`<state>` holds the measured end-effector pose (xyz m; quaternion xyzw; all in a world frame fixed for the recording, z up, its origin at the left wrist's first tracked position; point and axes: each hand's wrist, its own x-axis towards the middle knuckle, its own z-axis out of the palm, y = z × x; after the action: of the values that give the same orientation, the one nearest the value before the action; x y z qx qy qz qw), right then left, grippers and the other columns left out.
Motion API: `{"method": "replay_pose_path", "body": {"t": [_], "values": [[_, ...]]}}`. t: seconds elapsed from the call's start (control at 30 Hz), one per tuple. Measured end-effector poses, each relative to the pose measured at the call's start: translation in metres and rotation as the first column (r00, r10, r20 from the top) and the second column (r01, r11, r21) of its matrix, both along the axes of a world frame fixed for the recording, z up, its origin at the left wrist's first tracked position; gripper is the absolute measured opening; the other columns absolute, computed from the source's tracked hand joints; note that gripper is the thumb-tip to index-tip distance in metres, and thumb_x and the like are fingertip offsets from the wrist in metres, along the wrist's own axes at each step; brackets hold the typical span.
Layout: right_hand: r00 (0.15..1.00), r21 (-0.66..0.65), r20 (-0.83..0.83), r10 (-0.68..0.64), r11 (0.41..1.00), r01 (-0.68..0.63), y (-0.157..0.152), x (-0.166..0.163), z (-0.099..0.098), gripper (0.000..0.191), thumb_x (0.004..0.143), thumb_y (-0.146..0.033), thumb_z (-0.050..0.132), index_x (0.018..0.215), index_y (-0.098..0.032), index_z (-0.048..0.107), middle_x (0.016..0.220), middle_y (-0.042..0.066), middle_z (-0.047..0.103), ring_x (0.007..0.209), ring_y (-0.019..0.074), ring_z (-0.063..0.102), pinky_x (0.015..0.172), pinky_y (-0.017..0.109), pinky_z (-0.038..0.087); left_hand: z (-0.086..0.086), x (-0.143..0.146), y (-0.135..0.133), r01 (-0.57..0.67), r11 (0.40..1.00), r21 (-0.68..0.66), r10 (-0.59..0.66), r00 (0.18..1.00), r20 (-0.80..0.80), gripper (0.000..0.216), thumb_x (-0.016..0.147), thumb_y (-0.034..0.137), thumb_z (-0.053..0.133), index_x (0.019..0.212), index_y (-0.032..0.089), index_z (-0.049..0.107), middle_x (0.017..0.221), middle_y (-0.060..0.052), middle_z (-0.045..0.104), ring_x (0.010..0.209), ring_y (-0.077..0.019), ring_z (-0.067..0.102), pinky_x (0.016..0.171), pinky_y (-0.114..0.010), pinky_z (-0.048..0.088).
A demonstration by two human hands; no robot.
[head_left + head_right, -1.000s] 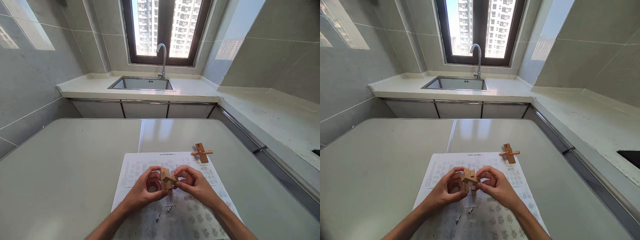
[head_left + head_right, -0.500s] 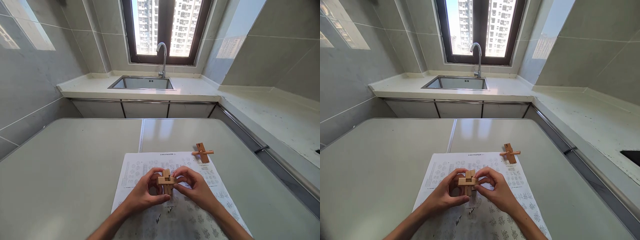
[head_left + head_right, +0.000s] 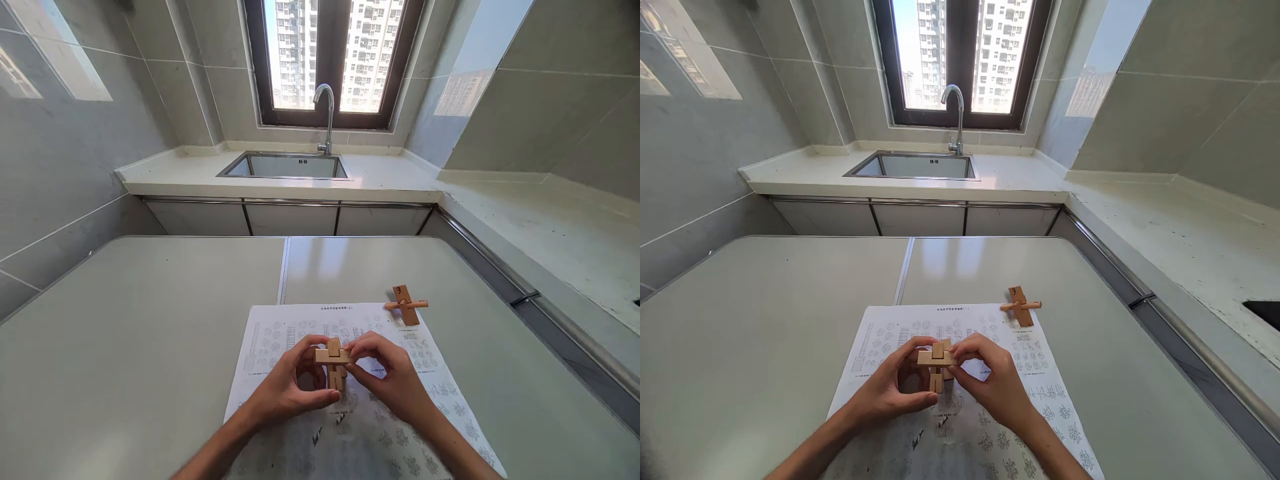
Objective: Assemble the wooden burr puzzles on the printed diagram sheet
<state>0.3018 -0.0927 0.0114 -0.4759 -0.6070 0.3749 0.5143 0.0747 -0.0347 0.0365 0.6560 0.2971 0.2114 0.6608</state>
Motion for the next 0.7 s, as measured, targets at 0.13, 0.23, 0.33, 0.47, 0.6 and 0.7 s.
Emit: {"method": "replay_pose_path", "body": {"t": [0.13, 0.23, 0.33, 0.47, 0.6, 0.7], "values": [[0.998, 0.055, 0.053, -0.025, 0.998, 0.022, 0.0001, -0.0007, -0.0012, 0.009, 0.096, -0.034, 0.073, 0.095, -0.027, 0.067, 0.100, 0.007, 0.076, 0.099, 0.0278, 0.074, 0.086, 0.044, 0.064, 0.0029, 0.0004, 0.0004, 0.019, 1.000, 0.000, -0.019, 1.000, -0.006, 0.057, 0.084, 0.030, 0.082, 0.133, 0.024, 0.051, 0.096, -0.001, 0.067, 0.079, -0.0154, 0.062, 0.080, -0.034, 0.054], [0.998, 0.051, 0.057, -0.026, 0.998, 0.023, 0.0000, -0.0009, -0.0021, 0.008, 0.096, -0.031, 0.073, 0.095, -0.027, 0.066, 0.101, 0.007, 0.076, 0.100, 0.0280, 0.074, 0.086, 0.044, 0.063, 0.0031, 0.0003, 0.0008, 0.022, 1.000, 0.002, -0.022, 1.000, 0.005, 0.058, 0.083, 0.031, 0.082, 0.132, 0.024, 0.052, 0.095, 0.000, 0.066, 0.079, -0.0155, 0.062, 0.079, -0.034, 0.053], [0.998, 0.045, 0.060, -0.022, 0.999, 0.019, -0.0003, -0.0009, -0.0023, 0.007, 0.095, -0.029, 0.073, 0.095, -0.028, 0.066, 0.101, 0.007, 0.077, 0.099, 0.0275, 0.074, 0.086, 0.043, 0.063, 0.0030, -0.0005, 0.0009, 0.034, 0.999, 0.007, -0.034, 0.999, 0.017, 0.057, 0.083, 0.028, 0.082, 0.132, 0.025, 0.052, 0.093, 0.001, 0.065, 0.078, -0.0151, 0.061, 0.079, -0.033, 0.052], [0.999, 0.006, 0.048, -0.002, 1.000, 0.002, -0.0005, 0.0000, -0.0024, 0.009, 0.093, -0.028, 0.075, 0.098, -0.027, 0.068, 0.103, 0.006, 0.077, 0.097, 0.0263, 0.074, 0.086, 0.042, 0.064, 0.0031, -0.0012, 0.0002, 0.044, 0.999, 0.009, -0.044, 0.998, 0.037, 0.057, 0.083, 0.025, 0.081, 0.132, 0.025, 0.052, 0.097, 0.000, 0.064, 0.080, -0.0148, 0.060, 0.080, -0.032, 0.051], [0.999, -0.042, 0.041, 0.013, 0.999, -0.012, -0.0003, 0.0011, -0.0022, 0.010, 0.093, -0.030, 0.076, 0.100, -0.027, 0.070, 0.105, 0.006, 0.078, 0.097, 0.0262, 0.075, 0.088, 0.043, 0.064, 0.0031, -0.0009, -0.0002, 0.047, 0.999, 0.011, -0.048, 0.997, 0.056, 0.055, 0.083, 0.025, 0.080, 0.130, 0.026, 0.053, 0.099, 0.000, 0.064, 0.083, -0.0157, 0.060, 0.081, -0.032, 0.051], [0.999, -0.057, 0.020, 0.033, 0.998, -0.032, -0.0003, 0.0015, -0.0005, 0.010, 0.094, -0.031, 0.075, 0.100, -0.026, 0.069, 0.105, 0.006, 0.078, 0.098, 0.0260, 0.076, 0.090, 0.043, 0.064, 0.0032, -0.0009, -0.0002, 0.052, 0.998, 0.025, -0.053, 0.997, 0.049, 0.054, 0.083, 0.025, 0.080, 0.130, 0.026, 0.053, 0.099, 0.000, 0.064, 0.084, -0.0162, 0.060, 0.082, -0.032, 0.051]]}}
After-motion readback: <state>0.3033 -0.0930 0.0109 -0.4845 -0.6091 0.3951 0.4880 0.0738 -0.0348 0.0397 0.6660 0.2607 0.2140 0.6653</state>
